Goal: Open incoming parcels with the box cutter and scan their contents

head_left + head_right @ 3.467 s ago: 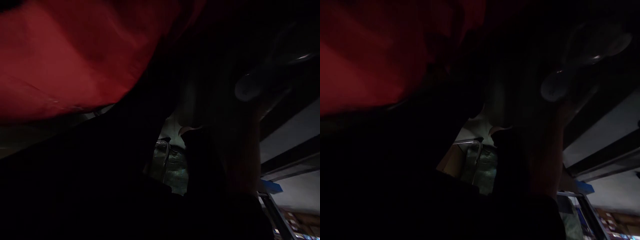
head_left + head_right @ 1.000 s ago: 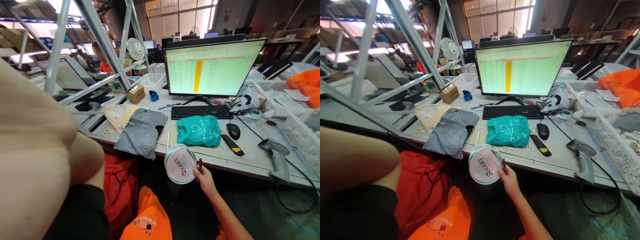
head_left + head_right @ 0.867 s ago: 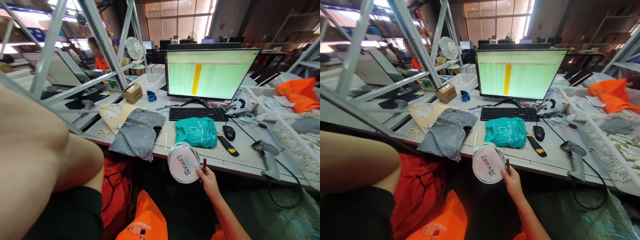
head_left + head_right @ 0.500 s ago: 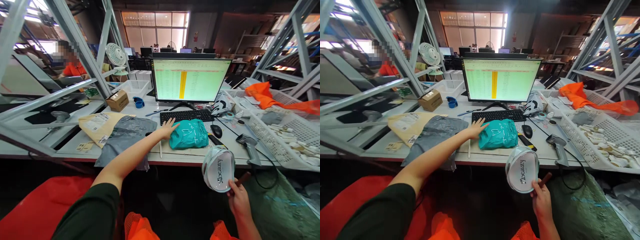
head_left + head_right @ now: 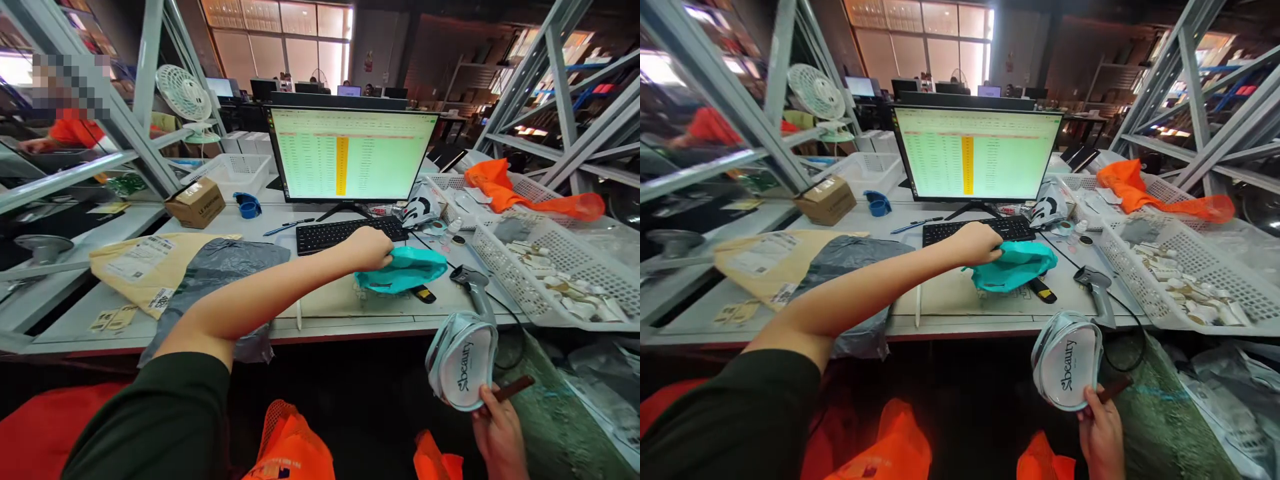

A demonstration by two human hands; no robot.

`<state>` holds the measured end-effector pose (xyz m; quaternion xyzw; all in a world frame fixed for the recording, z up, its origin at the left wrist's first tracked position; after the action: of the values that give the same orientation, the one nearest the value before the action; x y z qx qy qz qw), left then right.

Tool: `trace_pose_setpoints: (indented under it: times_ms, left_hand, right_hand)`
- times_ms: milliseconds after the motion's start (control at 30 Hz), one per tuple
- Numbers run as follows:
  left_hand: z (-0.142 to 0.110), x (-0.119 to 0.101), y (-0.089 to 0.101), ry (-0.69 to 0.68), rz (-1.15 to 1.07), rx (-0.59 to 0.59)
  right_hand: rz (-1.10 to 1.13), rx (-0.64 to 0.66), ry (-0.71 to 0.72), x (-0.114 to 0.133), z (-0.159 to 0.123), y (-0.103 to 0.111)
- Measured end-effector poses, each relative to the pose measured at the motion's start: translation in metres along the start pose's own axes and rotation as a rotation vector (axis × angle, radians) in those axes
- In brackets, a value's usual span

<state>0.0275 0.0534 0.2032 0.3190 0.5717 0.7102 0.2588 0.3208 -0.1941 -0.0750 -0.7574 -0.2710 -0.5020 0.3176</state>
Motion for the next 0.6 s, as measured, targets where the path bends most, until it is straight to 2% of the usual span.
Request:
trace_pose_setpoints:
  times_ms: [67,167,233,300,333,400,533,600]
  left_hand:
    - [0.003,-0.012,-0.004,-0.036,0.020,0.035]
    - [-0.002,-0.022,-0.028,-0.121,0.035,0.101]
    - [-0.015,-0.020,-0.049,-0.157,0.020,0.145]
    - [-0.033,-0.009,-0.068,-0.123,-0.062,0.196]
    - [-0.043,-0.001,-0.077,-0.078,-0.147,0.226]
    - [-0.059,0.013,-0.084,0.014,-0.459,0.167]
    - [-0.082,0.018,-0.084,0.199,-1.296,-0.109]
    - [-0.091,0.020,-0.088,0.332,-1.454,-0.292]
  right_hand:
    - [-0.004,0.021,0.012,0.005,0.004,0.002]
    - [0.012,0.057,0.006,0.013,0.005,-0.001]
    - [0.017,0.065,0.000,0.021,0.003,-0.011]
    - [0.017,0.101,-0.003,0.031,0.002,-0.031]
    - [0.012,0.140,-0.001,0.037,0.003,-0.046]
    - [-0.015,0.245,0.018,0.048,0.008,-0.081]
    - [-0.131,0.479,0.075,0.066,0.016,-0.169]
    - [-0.207,0.598,0.097,0.073,0.017,-0.215]
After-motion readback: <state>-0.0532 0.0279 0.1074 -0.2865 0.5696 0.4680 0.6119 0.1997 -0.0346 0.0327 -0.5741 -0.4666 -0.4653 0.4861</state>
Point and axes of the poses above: each hand's wrist, its own z-axis towards the middle knuckle, its own y-axis out of the back of the hand, x = y × z, the point moved 5 cm from there along z, towards the middle knuckle, and after that the axes turned 5 degrees about -y, right-handed, at the moved point
